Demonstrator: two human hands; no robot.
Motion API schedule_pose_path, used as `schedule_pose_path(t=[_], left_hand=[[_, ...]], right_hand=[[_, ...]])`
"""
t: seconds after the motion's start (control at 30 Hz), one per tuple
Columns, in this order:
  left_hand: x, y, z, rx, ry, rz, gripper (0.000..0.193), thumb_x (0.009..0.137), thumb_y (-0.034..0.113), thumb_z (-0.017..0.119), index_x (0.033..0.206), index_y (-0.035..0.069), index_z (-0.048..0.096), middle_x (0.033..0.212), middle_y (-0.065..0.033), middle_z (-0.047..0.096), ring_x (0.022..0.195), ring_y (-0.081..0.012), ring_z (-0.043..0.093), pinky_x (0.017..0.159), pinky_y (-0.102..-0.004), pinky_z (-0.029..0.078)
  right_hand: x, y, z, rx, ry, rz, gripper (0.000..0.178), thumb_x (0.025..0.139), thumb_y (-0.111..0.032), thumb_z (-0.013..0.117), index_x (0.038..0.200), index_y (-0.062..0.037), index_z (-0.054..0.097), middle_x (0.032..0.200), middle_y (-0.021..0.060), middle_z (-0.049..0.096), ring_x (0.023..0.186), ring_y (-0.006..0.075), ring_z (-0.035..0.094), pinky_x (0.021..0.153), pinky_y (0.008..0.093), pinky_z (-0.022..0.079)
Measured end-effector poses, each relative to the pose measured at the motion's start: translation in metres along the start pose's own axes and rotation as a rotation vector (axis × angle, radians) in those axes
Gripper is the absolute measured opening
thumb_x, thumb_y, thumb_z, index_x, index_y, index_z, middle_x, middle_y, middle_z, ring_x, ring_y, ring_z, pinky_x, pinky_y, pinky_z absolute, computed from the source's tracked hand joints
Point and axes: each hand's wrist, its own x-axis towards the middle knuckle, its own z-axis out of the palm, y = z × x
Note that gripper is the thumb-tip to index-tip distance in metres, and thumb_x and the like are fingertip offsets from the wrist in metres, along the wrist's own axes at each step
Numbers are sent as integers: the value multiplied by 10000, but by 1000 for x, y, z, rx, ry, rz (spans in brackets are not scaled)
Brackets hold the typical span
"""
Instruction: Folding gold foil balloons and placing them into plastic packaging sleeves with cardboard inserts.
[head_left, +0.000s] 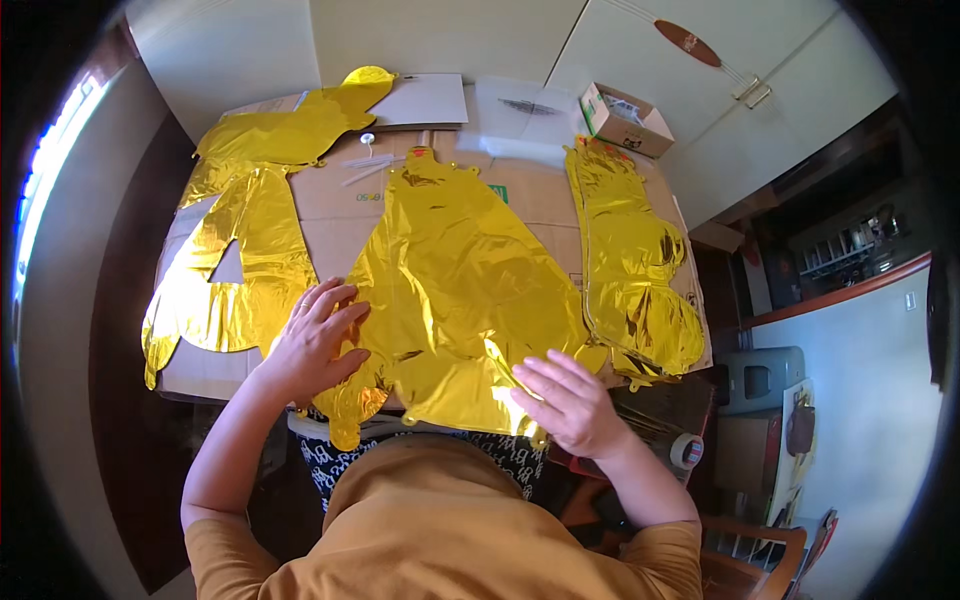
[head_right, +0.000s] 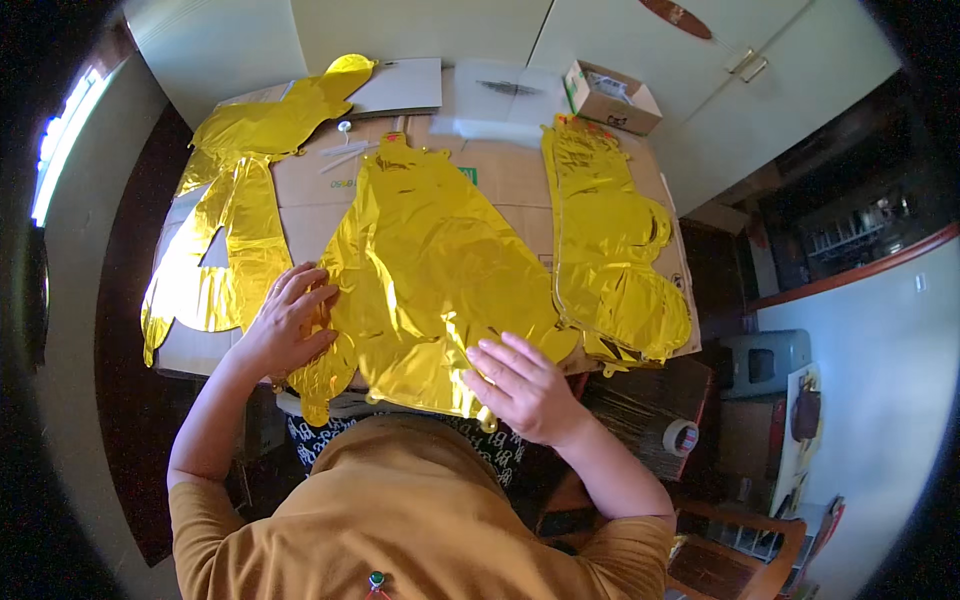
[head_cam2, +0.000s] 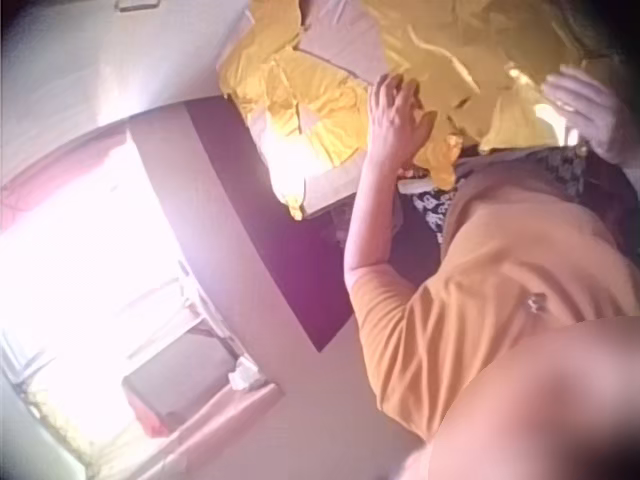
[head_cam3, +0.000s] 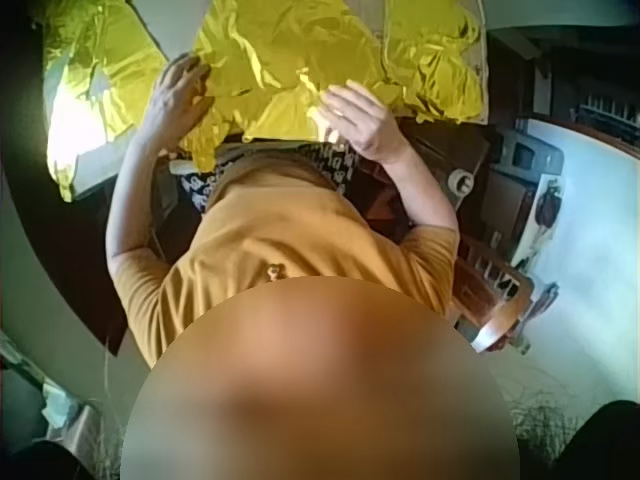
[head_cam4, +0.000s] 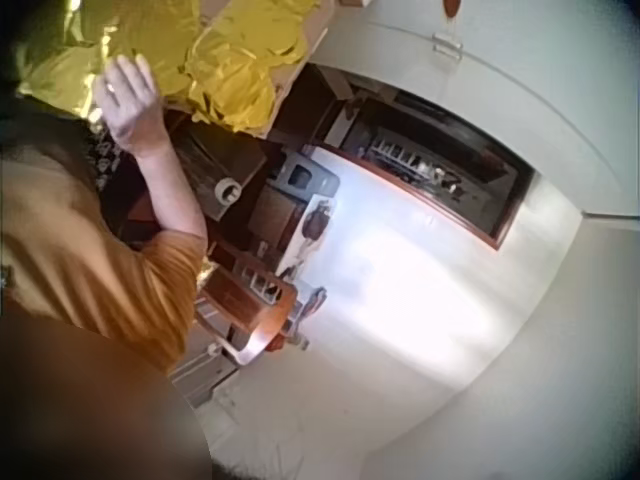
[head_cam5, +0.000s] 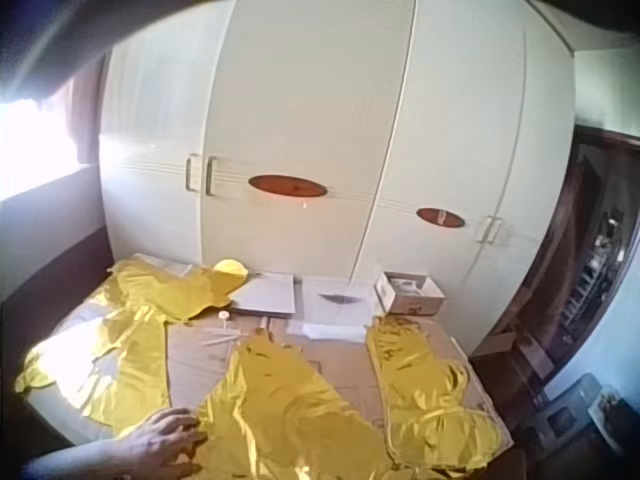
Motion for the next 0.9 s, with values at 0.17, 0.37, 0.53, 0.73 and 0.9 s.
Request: schedule_pose_path(t=[0.17, 0.37, 0.53, 0.73, 0.9], left_hand=[[2, 2, -1, -3, -23, -14, 598, 800, 291, 758, 1327, 83, 566, 1399, -162, 491, 1394, -406, 381, 1171, -519, 316], [10, 4, -6, 11, 0, -5, 597, 786, 297, 767, 1314, 82, 591, 1398, -182, 504, 1371, -418, 417, 1163, -544, 326], [30, 14, 0, -67, -5, 53, 600, 835, 377, 736, 1335, 83, 584, 1396, -200, 511, 1340, -422, 443, 1158, -547, 322], [35, 4, 10, -122, 94, 152, 562, 855, 376, 741, 1296, 61, 591, 1371, -217, 524, 1322, -422, 458, 1129, -541, 351], [37, 12, -71, -208, 237, 91, 575, 859, 373, 748, 1321, 76, 577, 1384, -189, 512, 1346, -418, 427, 1153, -534, 315]], right_hand=[[-8, 17, -13, 7, -142, 74, 276, 846, -107, 610, 1095, -115, 729, 1264, 112, 671, 1209, 292, 619, 1118, 494, 405], [-33, 25, 6, 22, -247, 51, 377, 769, -95, 629, 1137, -75, 711, 1283, 156, 652, 1220, 328, 607, 1109, 511, 413], [-13, 19, -10, 153, -369, 67, 629, 668, -318, 754, 1233, -56, 666, 1334, 186, 611, 1278, 358, 548, 1123, 541, 374], [84, 49, -30, 290, -107, 114, 416, 855, -374, 740, 1141, -73, 721, 1115, 126, 733, 1047, 288, 693, 1021, 496, 471], [227, -5, -55, 546, 103, -179, 273, 938, -277, 677, 1120, -80, 728, 1091, 165, 733, 1021, 317, 704, 959, 444, 511]])
